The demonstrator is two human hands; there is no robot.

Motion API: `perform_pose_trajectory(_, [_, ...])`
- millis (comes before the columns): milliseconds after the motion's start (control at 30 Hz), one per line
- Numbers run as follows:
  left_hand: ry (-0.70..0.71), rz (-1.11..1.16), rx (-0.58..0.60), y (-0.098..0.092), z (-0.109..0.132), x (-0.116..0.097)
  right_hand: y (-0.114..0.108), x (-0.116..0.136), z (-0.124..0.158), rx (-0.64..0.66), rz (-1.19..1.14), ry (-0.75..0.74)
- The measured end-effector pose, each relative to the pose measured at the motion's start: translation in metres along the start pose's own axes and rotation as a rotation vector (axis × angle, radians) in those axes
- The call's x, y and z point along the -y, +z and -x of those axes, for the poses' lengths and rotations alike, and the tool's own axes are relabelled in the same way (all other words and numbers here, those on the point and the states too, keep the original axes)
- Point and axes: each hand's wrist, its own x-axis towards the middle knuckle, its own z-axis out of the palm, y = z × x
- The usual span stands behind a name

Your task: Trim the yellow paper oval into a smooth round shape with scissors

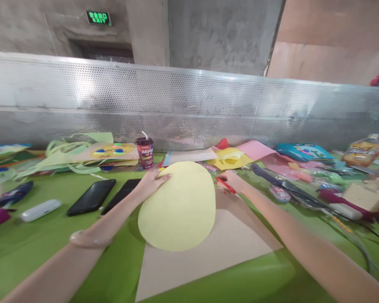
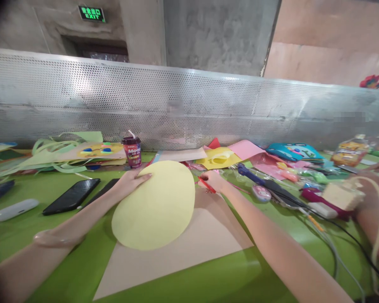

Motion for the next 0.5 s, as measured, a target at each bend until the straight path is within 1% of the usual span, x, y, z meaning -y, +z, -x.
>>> perform_pose_trajectory(233, [0.01,-0.029,0.032,0.0004,-0.0029,0.0062,-0.0004,0.0006,-0.0002,-0.004,-0.031,-0.022])
perform_pose_trajectory(367, [0.014,-0.007,0.037,0.0003,-0.0036,0.0074,-0.0014,0.0014,0.0003,0.011,0.014,-0.04])
perform_pose_trajectory(500, [-0.008,-0.011,0.059,-0.0001,-0.0051,0.0092,-0.0015,0.0018,0.0005,0.021,0.004,-0.016])
